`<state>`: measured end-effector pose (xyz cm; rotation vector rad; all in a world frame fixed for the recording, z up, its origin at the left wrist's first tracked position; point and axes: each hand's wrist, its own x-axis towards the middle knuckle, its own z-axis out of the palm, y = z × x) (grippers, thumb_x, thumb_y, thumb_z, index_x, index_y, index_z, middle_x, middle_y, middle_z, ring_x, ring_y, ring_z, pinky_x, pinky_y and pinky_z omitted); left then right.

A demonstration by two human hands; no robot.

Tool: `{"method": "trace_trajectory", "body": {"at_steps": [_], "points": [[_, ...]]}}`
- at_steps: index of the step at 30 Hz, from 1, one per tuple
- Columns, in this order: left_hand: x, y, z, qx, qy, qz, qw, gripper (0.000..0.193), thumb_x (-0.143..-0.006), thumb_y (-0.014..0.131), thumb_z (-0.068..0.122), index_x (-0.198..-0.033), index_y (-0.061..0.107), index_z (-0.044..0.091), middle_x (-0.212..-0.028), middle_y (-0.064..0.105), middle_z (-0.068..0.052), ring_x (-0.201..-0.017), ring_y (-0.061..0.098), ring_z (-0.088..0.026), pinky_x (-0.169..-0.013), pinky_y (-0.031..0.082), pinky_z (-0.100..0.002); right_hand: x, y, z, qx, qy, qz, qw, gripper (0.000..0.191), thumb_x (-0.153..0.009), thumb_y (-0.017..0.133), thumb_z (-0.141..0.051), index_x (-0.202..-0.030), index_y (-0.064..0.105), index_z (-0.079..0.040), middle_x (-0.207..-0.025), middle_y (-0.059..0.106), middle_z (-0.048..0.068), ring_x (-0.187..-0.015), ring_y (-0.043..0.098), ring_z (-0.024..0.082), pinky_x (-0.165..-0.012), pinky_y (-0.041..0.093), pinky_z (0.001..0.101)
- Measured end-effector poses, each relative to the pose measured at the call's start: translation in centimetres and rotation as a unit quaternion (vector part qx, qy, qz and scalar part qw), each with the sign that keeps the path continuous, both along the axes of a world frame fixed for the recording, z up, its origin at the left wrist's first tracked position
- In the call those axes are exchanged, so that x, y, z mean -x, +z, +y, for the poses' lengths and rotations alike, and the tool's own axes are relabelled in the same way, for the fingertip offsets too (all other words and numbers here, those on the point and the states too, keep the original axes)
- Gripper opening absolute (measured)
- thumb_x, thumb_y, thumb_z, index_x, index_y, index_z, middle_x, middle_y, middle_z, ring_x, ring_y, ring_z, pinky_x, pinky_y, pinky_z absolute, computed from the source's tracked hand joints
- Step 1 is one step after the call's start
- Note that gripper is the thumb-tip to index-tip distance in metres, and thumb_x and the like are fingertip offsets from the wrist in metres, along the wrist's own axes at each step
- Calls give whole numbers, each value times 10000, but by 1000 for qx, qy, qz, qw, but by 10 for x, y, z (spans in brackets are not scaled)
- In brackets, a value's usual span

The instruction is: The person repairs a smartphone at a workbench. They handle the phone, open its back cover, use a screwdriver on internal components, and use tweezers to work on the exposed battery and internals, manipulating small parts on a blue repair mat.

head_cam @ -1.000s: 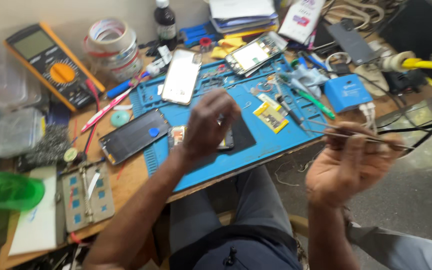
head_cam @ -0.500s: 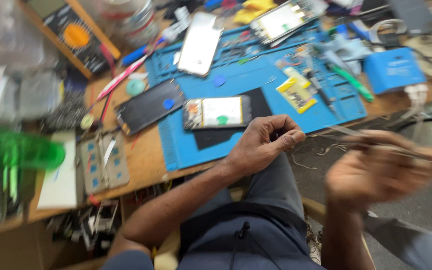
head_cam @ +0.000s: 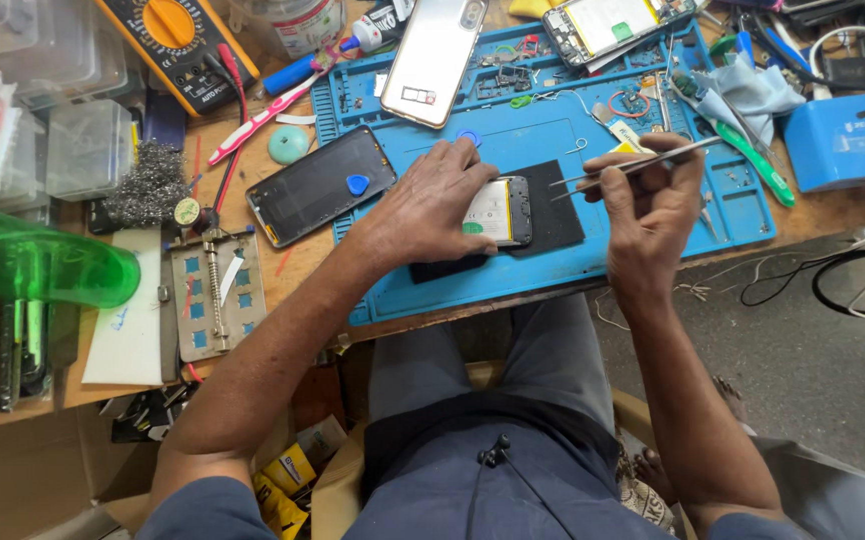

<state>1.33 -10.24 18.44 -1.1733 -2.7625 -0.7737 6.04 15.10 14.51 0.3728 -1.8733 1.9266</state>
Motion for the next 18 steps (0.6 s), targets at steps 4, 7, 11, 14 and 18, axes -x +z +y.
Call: {"method": "trace_trajectory", "body": {"at_steps": [4, 7, 11, 14, 18], "points": [[2, 4, -4, -28, 14, -14, 999, 717, -658, 885, 316, -1229, 567, 21, -1079, 531, -158, -1055, 568, -359, -903, 480, -479, 19, 3, -10, -58, 6, 17, 998, 273, -1199, 592, -28, -1378, 386, -37, -1121, 727, 160, -954, 695, 155, -865, 594, 271], [1, 4, -8, -26, 23, 1, 999, 688, -687, 866, 281, -1250, 568, 22, -1070, 550, -149, -1029, 585, -358, -894, 484, -484, 27, 5, -19, -89, 10, 25, 996, 280, -1190, 594, -43, -1368, 377, -37, -1130, 730, 158, -963, 710, 148, -875, 595, 266], [0, 4, -11, -38, 21, 37, 998, 711, -675, 878, 304, -1248, 572, 16, -1053, 564, -148, -1032, 594, -351, -895, 481, -489, 32, 6, -29, -129, 12, 36, 991, 282, -1189, 609, -43, -1357, 382, -30, -1120, 729, 152, -972, 707, 145, -896, 590, 262], [1, 3, -13, -34, 25, 45, 998, 720, -671, 882, 307, -1254, 576, 14, -1060, 567, -147, -1032, 596, -343, -894, 483, -488, 33, 5, -34, -151, 3, 40, 988, 274, -1182, 612, -34, -1343, 390, -25, -1119, 730, 149, -964, 702, 139, -881, 583, 252], [1, 1, -13, -28, 33, 39, 998, 726, -663, 887, 313, -1253, 582, 20, -1062, 571, -138, -1027, 598, -332, -894, 484, -485, 32, 5, -36, -172, 0, 50, 984, 268, -1165, 606, -16, -1333, 397, -18, -1118, 733, 147, -972, 708, 135, -875, 585, 249]]}}
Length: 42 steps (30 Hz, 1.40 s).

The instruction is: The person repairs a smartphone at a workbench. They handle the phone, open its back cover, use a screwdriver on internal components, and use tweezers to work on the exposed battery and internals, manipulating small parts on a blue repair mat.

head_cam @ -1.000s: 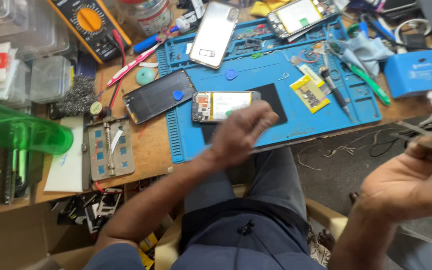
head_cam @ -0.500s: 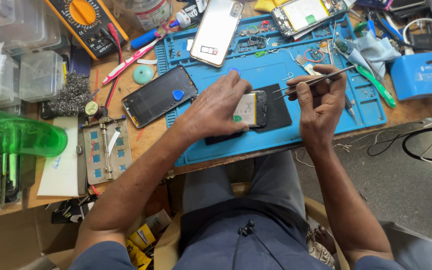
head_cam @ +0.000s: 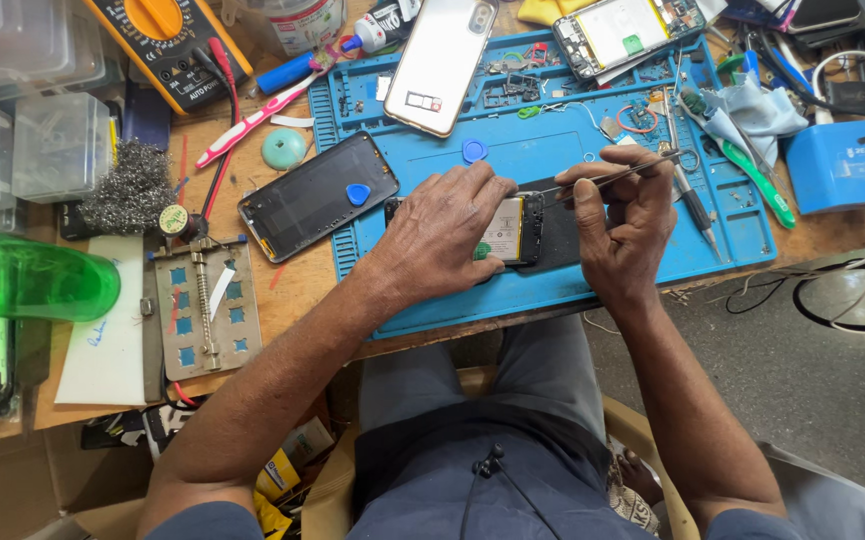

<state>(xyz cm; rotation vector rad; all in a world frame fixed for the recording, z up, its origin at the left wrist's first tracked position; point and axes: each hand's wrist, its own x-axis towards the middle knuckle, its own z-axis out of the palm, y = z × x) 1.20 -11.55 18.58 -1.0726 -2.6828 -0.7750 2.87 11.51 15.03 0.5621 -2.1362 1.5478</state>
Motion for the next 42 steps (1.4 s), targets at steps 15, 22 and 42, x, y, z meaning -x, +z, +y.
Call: {"method": "trace_trajectory", "body": {"at_steps": [15, 22, 42], "points": [[1, -12, 2, 11, -5, 8, 1000, 719, -699, 890, 308, -1276, 574, 17, -1055, 555, -118, -1024, 597, -300, -875, 498, -463, -7, -4, -1, -28, 6, 27, 999, 234, -1183, 583, 63, -1310, 401, -13, -1136, 710, 164, -1010, 718, 169, -908, 602, 274], [0, -14, 2, -3, -9, 18, 1000, 723, -688, 898, 320, -1264, 576, 25, -1072, 554, -109, -1033, 595, -296, -901, 497, -469, 2, 23, 3, -96, -22, -38, 994, 198, -1168, 580, 8, -1285, 421, 12, -1024, 768, 129, -921, 767, 147, -821, 598, 252], [7, -15, -9, -17, 0, -86, 996, 747, -718, 888, 411, -1282, 573, 36, -1105, 581, -160, -1032, 610, -382, -864, 502, -510, 1, 7, 30, 265, 50, -132, 954, 284, -1036, 702, 55, -1175, 472, -36, -1062, 622, 134, -1016, 734, 213, -867, 636, 326]]}}
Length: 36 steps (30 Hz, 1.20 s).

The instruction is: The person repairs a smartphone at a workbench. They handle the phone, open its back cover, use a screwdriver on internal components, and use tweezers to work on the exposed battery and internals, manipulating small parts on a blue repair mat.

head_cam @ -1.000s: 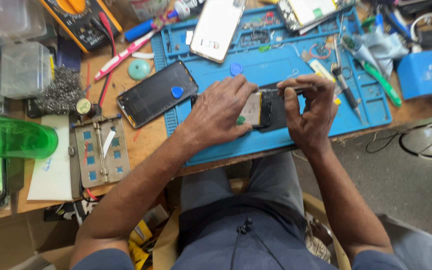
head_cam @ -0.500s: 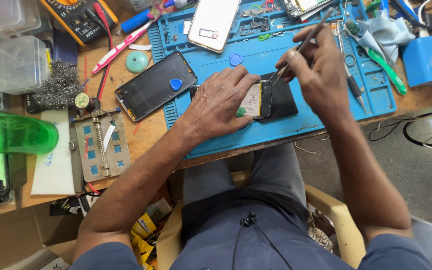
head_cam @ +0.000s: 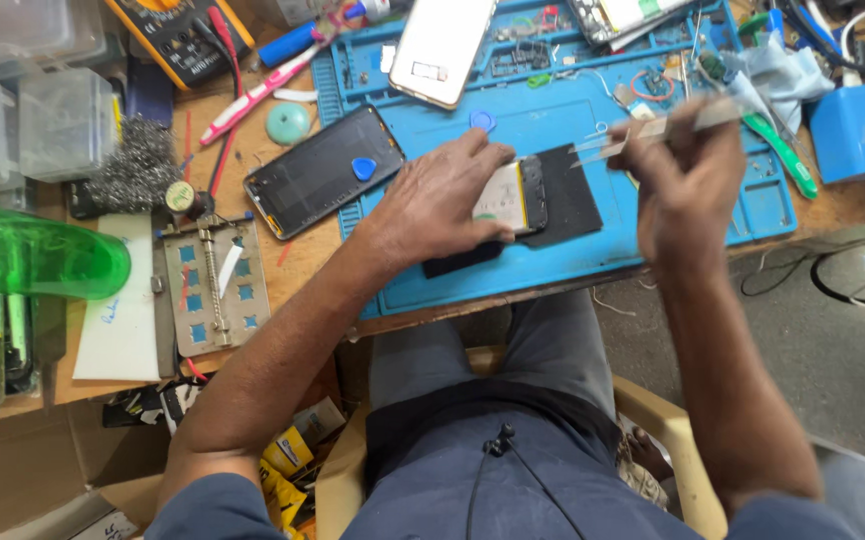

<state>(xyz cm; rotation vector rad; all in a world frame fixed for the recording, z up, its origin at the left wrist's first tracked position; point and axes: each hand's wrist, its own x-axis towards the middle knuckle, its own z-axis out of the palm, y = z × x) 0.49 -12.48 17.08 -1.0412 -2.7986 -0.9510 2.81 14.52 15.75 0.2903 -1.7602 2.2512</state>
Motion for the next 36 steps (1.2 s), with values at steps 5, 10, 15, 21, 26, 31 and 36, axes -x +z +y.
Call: {"method": "trace_trajectory", "body": {"at_steps": [5, 10, 15, 21, 26, 31, 36], "points": [[46, 7, -5, 17, -53, -153, 987, 510, -866, 831, 340, -1242, 614, 74, -1138, 706, -133, -1077, 685, -282, -903, 548, -439, -44, -19, -16, -21, -61, 38, 997, 192, -1000, 766, 134, -1119, 647, 43, -1208, 711, 188, -1012, 688, 191, -951, 594, 294], [51, 11, 16, -240, -60, -408, 879, 590, -869, 739, 139, -1397, 476, 115, -1187, 713, -134, -1037, 713, -159, -862, 608, -322, -53, -1, -10, -244, -145, 113, 952, 166, -990, 769, 85, -1134, 709, 30, -1190, 729, 164, -1098, 708, 208, -999, 568, 296], [31, -2, 41, -310, -26, -430, 848, 587, -867, 701, 53, -1415, 499, 105, -1145, 663, -105, -1027, 677, -149, -831, 600, -301, -33, 10, -4, -310, -89, 147, 935, 145, -986, 727, 65, -1126, 720, 26, -1224, 740, 168, -1135, 737, 232, -1004, 586, 335], [35, -14, 36, -321, -34, -371, 871, 546, -888, 726, 94, -1393, 517, 96, -1186, 675, -78, -1102, 656, -150, -919, 590, -331, -22, 7, -10, -339, -71, 152, 926, 166, -983, 713, 63, -1143, 725, 17, -1230, 736, 168, -1141, 744, 245, -978, 615, 327], [39, -16, 31, -309, -44, -338, 888, 520, -890, 737, 120, -1370, 539, 100, -1202, 666, -71, -1117, 661, -163, -938, 600, -339, -14, 8, -18, -354, -71, 152, 920, 173, -983, 709, 71, -1149, 726, 22, -1225, 741, 163, -1144, 744, 245, -985, 604, 330], [39, -16, 28, -294, -38, -328, 897, 511, -897, 744, 153, -1365, 544, 116, -1221, 677, -66, -1128, 670, -180, -959, 594, -365, -11, 9, -20, -350, -67, 145, 923, 173, -985, 701, 75, -1149, 724, 26, -1201, 750, 155, -1138, 745, 241, -997, 595, 332], [39, -15, 28, -275, -27, -331, 902, 517, -894, 737, 172, -1369, 536, 132, -1234, 670, -68, -1151, 683, -198, -966, 610, -396, -9, 11, -19, -354, -56, 133, 924, 143, -985, 700, 71, -1119, 729, 32, -1184, 756, 155, -1128, 747, 229, -978, 593, 324]]}}
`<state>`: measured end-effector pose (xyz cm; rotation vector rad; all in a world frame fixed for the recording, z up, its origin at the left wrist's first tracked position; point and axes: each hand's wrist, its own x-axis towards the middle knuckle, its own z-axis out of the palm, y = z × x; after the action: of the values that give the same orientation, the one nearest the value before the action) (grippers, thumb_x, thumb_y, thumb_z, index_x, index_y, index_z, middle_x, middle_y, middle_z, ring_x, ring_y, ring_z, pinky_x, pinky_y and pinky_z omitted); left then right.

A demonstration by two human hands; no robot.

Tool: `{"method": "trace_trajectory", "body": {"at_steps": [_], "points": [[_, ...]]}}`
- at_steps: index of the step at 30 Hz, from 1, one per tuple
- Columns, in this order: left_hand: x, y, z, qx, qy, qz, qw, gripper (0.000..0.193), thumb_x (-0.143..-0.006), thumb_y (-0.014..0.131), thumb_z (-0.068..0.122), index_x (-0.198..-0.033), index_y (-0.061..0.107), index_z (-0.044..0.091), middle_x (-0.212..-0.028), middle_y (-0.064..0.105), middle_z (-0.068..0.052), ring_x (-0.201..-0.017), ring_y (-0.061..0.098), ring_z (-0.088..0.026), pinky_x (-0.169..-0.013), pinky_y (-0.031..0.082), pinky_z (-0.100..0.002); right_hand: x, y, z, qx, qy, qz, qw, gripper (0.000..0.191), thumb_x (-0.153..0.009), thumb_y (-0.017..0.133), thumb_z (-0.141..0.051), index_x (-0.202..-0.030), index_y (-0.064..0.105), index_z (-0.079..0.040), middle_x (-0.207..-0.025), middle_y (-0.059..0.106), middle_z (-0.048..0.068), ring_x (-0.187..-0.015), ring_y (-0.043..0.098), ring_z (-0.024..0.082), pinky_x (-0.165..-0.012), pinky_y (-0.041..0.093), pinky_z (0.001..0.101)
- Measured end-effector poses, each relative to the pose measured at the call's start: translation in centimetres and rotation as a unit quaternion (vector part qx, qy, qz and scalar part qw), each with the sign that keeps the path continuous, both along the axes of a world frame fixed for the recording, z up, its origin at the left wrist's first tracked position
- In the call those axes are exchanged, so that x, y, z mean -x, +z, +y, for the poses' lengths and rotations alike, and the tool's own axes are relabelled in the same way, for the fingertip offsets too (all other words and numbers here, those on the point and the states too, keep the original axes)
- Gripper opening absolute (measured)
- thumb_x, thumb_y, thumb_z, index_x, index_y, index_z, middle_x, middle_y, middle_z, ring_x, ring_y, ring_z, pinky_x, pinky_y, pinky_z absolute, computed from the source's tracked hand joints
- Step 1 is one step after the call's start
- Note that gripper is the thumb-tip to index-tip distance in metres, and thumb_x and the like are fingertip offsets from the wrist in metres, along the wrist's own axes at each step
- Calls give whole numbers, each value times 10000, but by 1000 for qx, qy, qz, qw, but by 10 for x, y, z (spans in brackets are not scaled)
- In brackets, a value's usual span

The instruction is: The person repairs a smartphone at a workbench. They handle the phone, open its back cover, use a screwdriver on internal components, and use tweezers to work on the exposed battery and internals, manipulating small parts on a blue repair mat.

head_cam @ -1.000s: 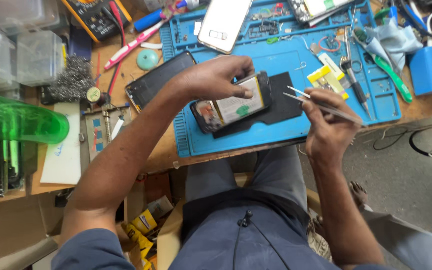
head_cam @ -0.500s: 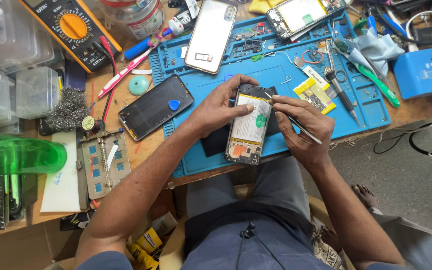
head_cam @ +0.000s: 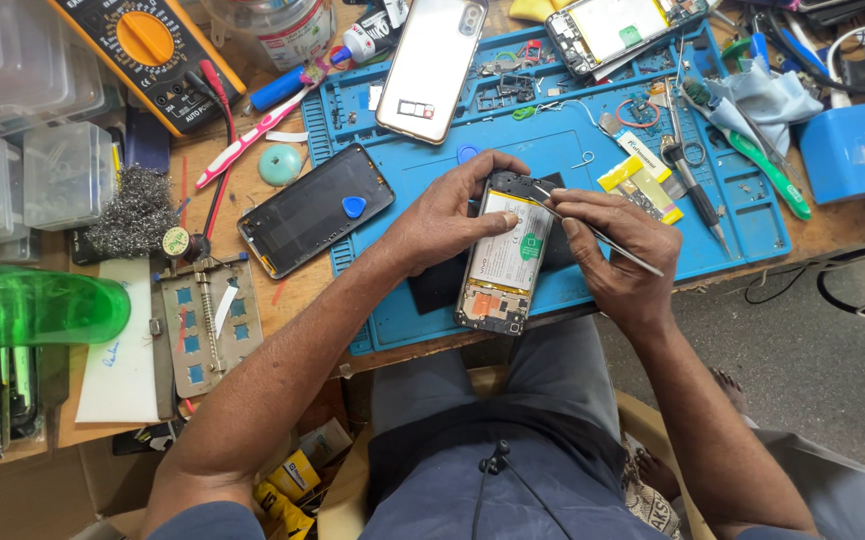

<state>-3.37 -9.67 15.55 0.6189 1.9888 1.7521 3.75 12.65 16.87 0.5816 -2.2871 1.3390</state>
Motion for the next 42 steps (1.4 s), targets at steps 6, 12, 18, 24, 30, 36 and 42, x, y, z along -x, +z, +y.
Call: {"method": "trace_trajectory", "body": {"at_steps": [6, 12, 18, 24, 30, 36, 42], "points": [[0, -3, -1, -12, -7, -12, 1000, 520, -896, 736, 152, -1373, 533, 117, -1214, 668, -91, -1135, 698, -191, -946, 637, -377, 7, 13, 6, -21, 15, -58, 998, 144, -973, 722, 54, -1109, 746, 13, -1171, 765, 142, -1096, 750, 218, -940, 599, 314], [6, -9, -6, -99, -36, -115, 988, 576, -869, 709, 100, -1403, 495, 81, -1146, 702, -115, -1068, 727, -174, -905, 655, -353, -2, 8, -6, -113, 15, 57, 992, 225, -941, 730, 68, -1157, 719, 6, -1242, 724, 161, -1121, 745, 273, -935, 614, 355], [8, -9, -10, -148, -43, -164, 974, 574, -894, 732, 110, -1412, 489, 62, -1055, 730, -91, -963, 747, -166, -824, 654, -333, -1, -1, -6, -219, 53, 163, 961, 346, -886, 761, 64, -1222, 688, 26, -1286, 685, 197, -1128, 728, 327, -901, 633, 389], [7, -10, -11, -163, -51, -166, 971, 585, -896, 731, 97, -1425, 483, 68, -1079, 721, -88, -980, 736, -163, -847, 642, -331, -4, -5, -5, -252, 53, 188, 948, 373, -877, 770, 53, -1241, 694, 22, -1294, 679, 208, -1139, 724, 340, -916, 629, 397], [3, -12, -12, -135, -48, -111, 983, 559, -901, 707, 112, -1412, 482, 88, -1175, 692, -76, -1070, 702, -155, -870, 632, -346, 2, 14, 2, -104, 48, 4, 993, 248, -982, 736, 48, -1220, 728, -23, -1256, 729, 127, -1135, 750, 251, -971, 607, 351], [1, -10, -12, -147, -40, -112, 982, 496, -956, 688, 140, -1407, 493, 71, -1174, 684, -76, -1086, 704, -158, -921, 628, -340, 5, 22, 3, -102, 75, -13, 992, 261, -969, 690, 64, -1215, 723, -16, -1296, 720, 132, -1162, 740, 245, -949, 603, 328], [5, -9, -14, -170, -45, -168, 970, 511, -936, 671, 135, -1402, 474, 67, -1091, 701, -102, -973, 726, -175, -829, 636, -342, 5, 0, -3, -270, 87, 205, 937, 387, -855, 741, 68, -1236, 692, 21, -1309, 671, 208, -1153, 716, 335, -906, 627, 409]]}}
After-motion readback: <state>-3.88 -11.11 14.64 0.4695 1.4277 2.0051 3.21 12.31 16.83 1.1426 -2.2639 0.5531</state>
